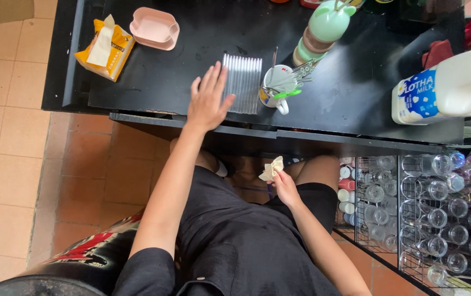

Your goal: Wiping a small metallic probe or rod with a napkin at a coffee shop counter.

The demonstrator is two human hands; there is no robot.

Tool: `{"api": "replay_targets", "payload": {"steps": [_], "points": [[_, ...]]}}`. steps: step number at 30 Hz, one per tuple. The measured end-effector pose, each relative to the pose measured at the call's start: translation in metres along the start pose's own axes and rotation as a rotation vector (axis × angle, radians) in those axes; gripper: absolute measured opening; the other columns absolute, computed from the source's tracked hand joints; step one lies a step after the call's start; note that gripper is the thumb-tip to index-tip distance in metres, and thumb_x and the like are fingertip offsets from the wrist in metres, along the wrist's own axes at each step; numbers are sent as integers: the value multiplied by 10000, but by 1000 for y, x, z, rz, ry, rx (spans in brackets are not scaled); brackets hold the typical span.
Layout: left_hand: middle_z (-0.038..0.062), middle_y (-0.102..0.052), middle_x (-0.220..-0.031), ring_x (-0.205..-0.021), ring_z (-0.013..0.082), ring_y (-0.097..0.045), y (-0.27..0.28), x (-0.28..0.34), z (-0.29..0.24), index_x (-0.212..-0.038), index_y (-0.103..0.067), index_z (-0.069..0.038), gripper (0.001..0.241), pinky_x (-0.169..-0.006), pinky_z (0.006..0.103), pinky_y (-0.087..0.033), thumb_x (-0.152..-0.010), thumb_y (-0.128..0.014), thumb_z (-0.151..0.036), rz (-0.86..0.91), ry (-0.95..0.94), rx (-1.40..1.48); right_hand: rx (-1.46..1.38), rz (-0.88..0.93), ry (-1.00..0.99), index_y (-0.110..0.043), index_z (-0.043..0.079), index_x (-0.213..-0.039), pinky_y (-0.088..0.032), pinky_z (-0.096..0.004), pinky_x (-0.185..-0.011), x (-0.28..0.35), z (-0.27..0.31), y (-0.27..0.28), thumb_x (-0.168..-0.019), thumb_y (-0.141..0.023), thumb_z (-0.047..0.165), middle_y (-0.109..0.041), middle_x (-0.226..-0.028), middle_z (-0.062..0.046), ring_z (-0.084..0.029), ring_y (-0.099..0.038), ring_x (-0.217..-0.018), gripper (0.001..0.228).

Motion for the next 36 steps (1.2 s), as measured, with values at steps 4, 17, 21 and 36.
{"api": "replay_targets", "payload": {"steps": [4,17,21,36], "points": [[156,-199,-1713,-1574,310,-192,-17,-6,-22,-1647,-209,-79,909,-1236,571,-140,-1007,-415,-691,69,-36,-86,1,-1,-10,-564,64,-1421,-518,-270,-821,-6,-11,1,-1062,-429,183,-720,-1221,-43,-131,-682,-911,402],[163,-265,-1677,-1568,326,-199,-6,-3,-45,-1601,-313,-47,1004,-1261,512,-178,-902,-673,-672,-7,-14,22,11,-11,-9,-598,66,-1389,-510,-263,-810,-7,-15,4,-1064,-449,220,-721,-1227,-38,-126,-680,-907,390],[153,-287,-1683,-1572,320,-221,1,-2,-46,-1600,-329,-57,939,-1265,506,-190,-926,-664,-618,-30,33,31,-19,-34,-26,-613,52,-1366,-518,-265,-802,-9,-24,8,-1066,-465,216,-727,-1138,-61,-131,-691,-910,373],[231,-279,-1662,-1559,361,-237,5,0,-36,-1584,-303,24,912,-1270,496,-164,-948,-667,-519,-106,139,54,0,-38,-26,-601,38,-1371,-517,-263,-793,-9,-23,9,-1058,-452,201,-726,-1137,-58,-133,-700,-917,382]]}}
Point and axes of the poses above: each hand's wrist, its own x-axis away from the middle knuckle, its own y-axis out of the back of the hand, z = x × y, the point moved 7 cm from there along -x, towards the middle knuckle
